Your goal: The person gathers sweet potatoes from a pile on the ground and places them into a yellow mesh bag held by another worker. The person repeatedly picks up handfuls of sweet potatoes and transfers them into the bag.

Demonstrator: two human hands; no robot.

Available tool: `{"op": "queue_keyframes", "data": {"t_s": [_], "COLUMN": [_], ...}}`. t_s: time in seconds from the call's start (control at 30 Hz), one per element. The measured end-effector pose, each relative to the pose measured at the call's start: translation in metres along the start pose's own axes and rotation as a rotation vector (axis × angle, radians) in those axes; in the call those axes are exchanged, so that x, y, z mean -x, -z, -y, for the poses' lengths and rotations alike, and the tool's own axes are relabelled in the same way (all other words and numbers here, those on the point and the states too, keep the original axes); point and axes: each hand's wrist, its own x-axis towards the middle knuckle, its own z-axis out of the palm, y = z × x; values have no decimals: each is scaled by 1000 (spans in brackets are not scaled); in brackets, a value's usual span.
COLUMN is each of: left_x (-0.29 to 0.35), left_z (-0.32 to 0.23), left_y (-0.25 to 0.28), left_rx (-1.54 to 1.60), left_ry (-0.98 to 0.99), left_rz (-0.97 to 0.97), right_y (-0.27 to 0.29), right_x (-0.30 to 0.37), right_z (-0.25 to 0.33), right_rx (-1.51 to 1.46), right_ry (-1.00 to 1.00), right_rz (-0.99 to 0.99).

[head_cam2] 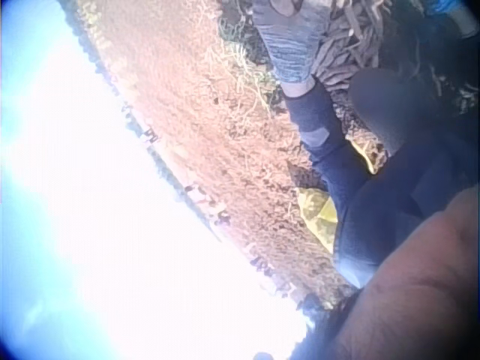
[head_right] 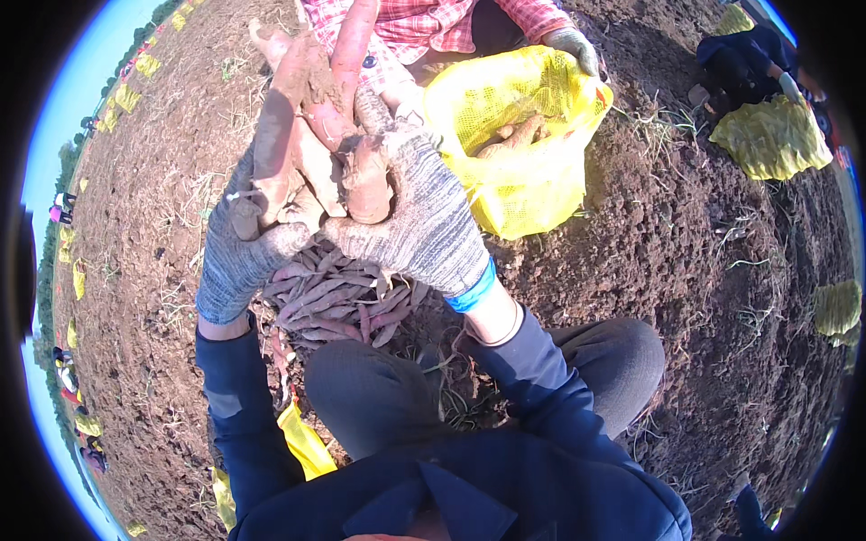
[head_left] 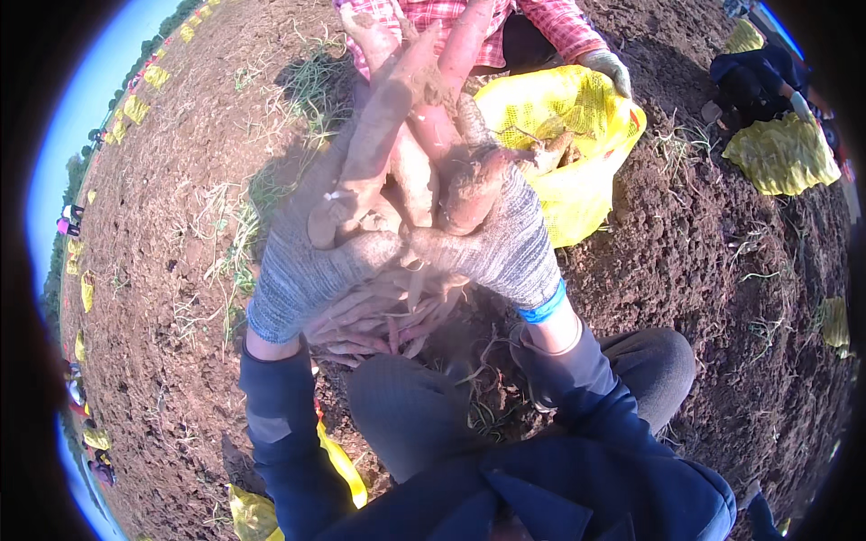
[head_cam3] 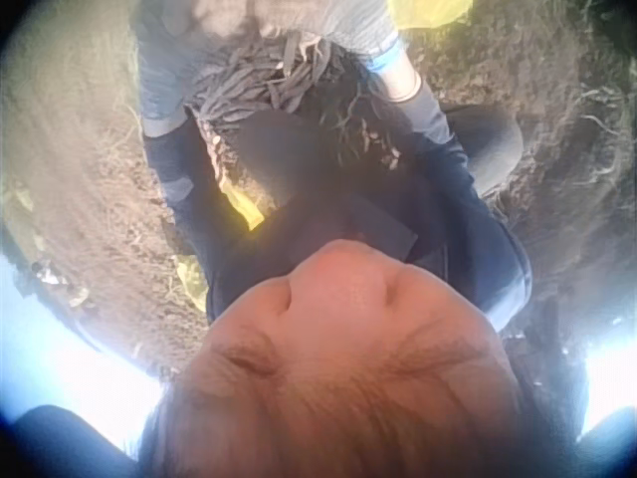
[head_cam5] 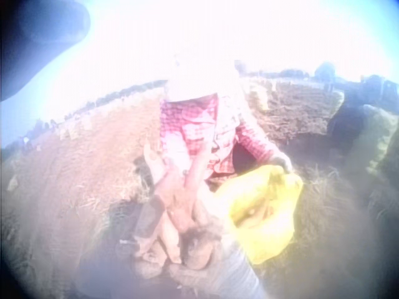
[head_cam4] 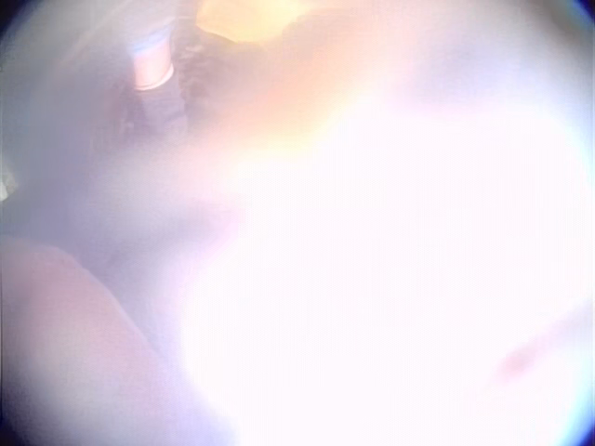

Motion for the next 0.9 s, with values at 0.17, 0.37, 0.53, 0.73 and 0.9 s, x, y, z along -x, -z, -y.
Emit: {"op": "queue_keyframes", "data": {"t_s": [0.17, 0.37, 0.53, 0.73, 0.9], "left_x": [-135, -234, -278, -240, -201], "left_z": [-36, -15, 52, 135, 139], "left_y": [-51, -137, -213, -229, -223], "left_rx": [-690, -293, -522, -654, -1008], "left_ry": [-677, -193, 155, -69, -134], "left_rz": [270, 527, 277, 258, 213], "right_y": [53, 88, 92, 94, 75], "right_x": [-32, -52, -42, -64, -75], "right_z": [-41, -143, -237, -297, -281], "right_rx": [-55, -423, -1199, -807, -855], "right_ry": [-83, -629, -646, -972, -969], "right_rz": [-434, -554, -945, -994, -1232]}}
